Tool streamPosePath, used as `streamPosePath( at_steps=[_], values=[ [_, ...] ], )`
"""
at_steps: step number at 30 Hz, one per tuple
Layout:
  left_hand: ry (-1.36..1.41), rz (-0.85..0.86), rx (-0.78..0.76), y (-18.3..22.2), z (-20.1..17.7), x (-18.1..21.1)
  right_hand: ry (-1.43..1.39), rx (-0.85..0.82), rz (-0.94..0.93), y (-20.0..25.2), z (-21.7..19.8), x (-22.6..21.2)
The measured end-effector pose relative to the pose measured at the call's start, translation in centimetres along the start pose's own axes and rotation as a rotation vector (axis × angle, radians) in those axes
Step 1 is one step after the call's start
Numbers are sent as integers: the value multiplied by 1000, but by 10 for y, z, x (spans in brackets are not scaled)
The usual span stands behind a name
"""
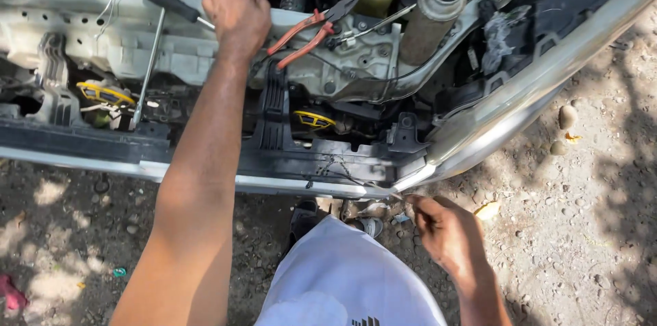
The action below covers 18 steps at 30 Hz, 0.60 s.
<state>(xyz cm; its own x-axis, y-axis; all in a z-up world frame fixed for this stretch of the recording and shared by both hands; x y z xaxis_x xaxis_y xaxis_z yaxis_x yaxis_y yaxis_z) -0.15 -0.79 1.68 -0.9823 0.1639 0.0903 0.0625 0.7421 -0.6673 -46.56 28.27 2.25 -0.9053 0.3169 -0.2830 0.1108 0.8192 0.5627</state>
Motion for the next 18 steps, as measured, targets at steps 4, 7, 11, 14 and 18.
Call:
streamPosePath(
  at_steps=[4,7,11,14,18],
  values=[
    [19,-5,-11,0,-2,0,-481,-147,352,-2,25,-21],
    [37,-7,-10,0,-6,2,-91,318,-213,-2,26,-36],
    [58,-13,-6,1,-7,2,-32,218,-49,3,17,-52],
    [50,-11,-4,0,-6,2,8,241,-95,4,13,-61],
    [40,-19,-20,0,-4,0,4,180,4,-3,20,-55]
  ],
)
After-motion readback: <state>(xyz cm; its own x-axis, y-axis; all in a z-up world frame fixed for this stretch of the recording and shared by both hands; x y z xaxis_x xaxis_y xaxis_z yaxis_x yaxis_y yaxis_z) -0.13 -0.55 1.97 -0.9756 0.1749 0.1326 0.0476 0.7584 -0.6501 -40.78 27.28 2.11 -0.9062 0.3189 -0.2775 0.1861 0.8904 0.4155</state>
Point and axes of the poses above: each hand's wrist, its own y-axis away from the middle knuckle, its own z-axis out of the palm, x = y × z, the point moved 2 cm from there along -y, towards the middle knuckle, and after that the axes turned 12 degrees about z, right-handed, at the moved point
